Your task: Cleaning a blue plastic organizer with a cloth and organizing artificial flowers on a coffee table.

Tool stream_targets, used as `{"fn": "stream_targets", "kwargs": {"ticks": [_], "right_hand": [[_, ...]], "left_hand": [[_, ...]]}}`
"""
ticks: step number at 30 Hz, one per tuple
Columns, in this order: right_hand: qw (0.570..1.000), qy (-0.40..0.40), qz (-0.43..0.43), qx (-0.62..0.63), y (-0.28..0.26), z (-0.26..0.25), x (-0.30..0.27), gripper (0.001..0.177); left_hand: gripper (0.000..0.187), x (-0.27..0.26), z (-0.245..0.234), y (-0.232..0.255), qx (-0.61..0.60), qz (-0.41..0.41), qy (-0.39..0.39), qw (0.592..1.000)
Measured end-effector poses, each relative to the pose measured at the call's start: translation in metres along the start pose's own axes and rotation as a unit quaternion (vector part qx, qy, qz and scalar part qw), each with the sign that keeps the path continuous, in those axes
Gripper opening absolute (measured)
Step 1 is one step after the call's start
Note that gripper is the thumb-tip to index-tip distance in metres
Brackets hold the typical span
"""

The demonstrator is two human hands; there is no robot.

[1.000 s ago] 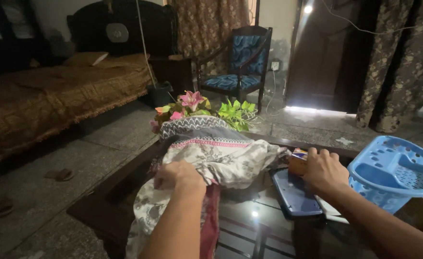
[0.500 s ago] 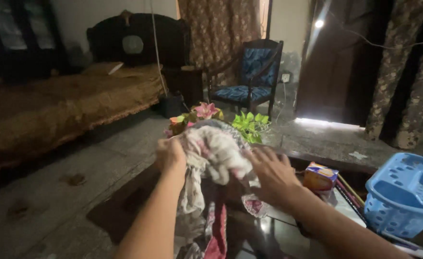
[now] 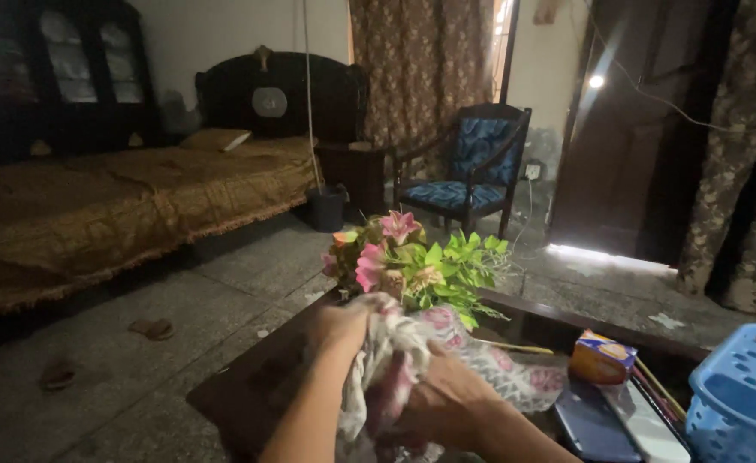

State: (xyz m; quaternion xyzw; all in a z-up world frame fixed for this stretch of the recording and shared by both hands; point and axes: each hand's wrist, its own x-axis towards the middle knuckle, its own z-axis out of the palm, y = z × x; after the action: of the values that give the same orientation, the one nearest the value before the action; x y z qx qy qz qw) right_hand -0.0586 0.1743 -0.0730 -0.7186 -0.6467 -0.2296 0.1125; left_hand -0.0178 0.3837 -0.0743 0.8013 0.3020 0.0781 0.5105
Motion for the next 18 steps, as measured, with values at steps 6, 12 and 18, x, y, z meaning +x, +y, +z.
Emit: {"fn": "stream_targets", "kwargs": {"ticks": [6,12,18], "right_hand": [[0.987,-0.106,0.059,-0.105,0.011,0.028,-0.017,0.041],[0.904,-0.245,0.255,-0.239,0.036,0.012,0.032,0.057],[0.91,0.033,0.371,-0.18,0.103,0.029,0.067,0.092]], "left_hand": [[0.045,-0.064,-0.061,0.03,0.039,0.127,0.41,0.902],[0.041,-0.019,-0.05,0.017,-0.029,0.208,0.325,0.922],[0.041,-0.009,-0.035,0.017,0.045,0.23,0.317,0.919]]}}
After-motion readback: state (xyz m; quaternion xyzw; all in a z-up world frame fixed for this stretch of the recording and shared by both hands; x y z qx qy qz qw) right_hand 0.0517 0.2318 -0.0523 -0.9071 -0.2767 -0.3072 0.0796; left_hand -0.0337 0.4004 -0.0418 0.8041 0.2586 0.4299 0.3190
